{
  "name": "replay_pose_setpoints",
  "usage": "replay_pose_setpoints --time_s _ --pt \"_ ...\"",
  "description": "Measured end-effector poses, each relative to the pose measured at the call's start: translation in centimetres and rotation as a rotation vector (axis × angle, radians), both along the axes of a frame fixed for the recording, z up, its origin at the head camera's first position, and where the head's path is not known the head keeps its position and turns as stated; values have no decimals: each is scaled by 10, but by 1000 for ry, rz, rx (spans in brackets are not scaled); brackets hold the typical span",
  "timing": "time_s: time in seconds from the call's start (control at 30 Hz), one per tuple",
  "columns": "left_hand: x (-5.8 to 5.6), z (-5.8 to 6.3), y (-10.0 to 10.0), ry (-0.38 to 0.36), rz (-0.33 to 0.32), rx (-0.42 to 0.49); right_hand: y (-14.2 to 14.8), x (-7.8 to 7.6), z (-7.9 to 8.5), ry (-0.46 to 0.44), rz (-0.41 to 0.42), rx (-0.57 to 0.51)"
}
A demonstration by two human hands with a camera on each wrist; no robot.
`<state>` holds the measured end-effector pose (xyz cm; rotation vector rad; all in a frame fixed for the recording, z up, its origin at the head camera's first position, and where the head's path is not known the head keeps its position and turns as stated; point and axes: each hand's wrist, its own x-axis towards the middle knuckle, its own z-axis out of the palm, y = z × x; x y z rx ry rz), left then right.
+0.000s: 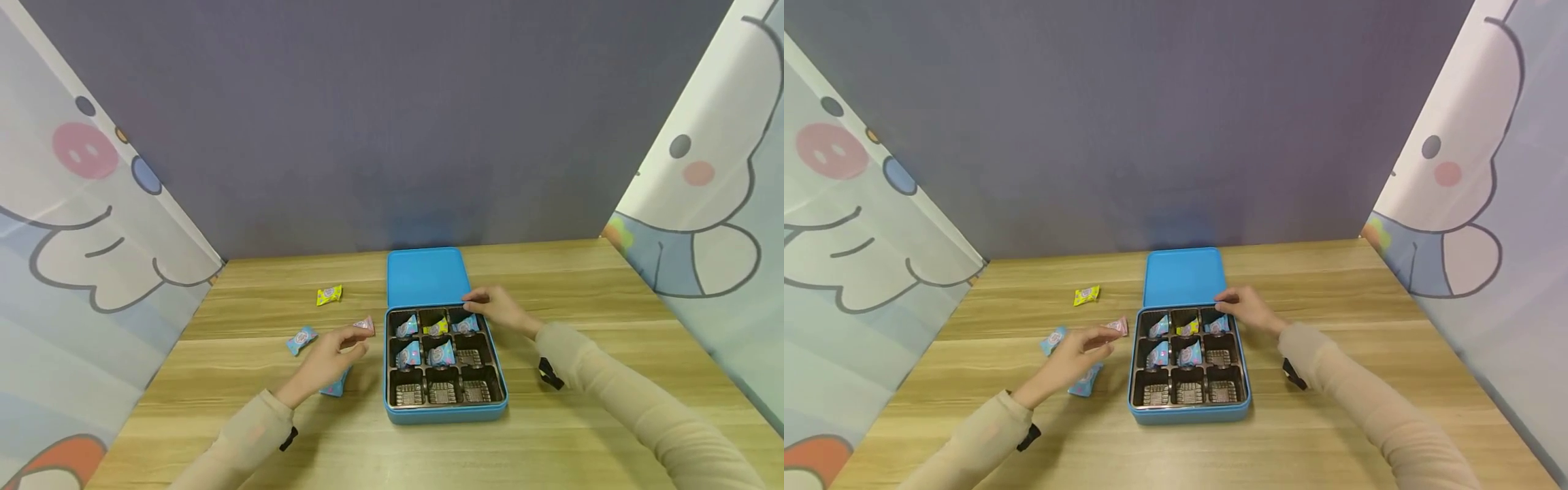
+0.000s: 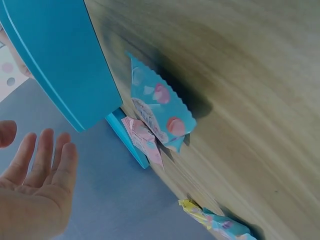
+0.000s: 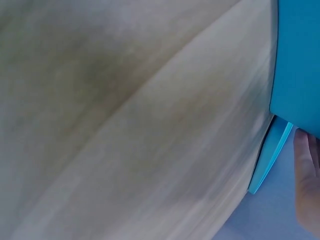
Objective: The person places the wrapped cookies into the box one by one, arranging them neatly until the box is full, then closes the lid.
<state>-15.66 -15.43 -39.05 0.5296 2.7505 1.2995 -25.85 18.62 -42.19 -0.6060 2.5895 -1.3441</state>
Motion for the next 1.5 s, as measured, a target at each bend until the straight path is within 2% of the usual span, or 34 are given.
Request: replay_pose_setpoints --time_s 0.17,0.27,0.5,0.6,0.8,1.03,1.27,1.5 --pt "-1 1 -7 29 -26 26 1 -3 2 -5 -18 2" --pt "-6 2 -15 51 -46 22 1 -4 2 -17 -34 1" --pt "-30 3 -44 123 -91 -38 3 -3 2 -46 -63 3" --pt "-44 6 -57 134 -76 -58 4 -2 2 -55 -78 2" --pt "-71 16 -79 114 -19 -97 3 0 0 -51 -104 6" --pt "-96 20 -91 60 0 -182 0 1 -1 -29 -120 10" --pt "-115 17 -90 20 -1 -310 -3 3 -1 -21 -121 3" --pt "-130 6 -89 -36 23 -392 -7 3 -3 -19 -122 -5"
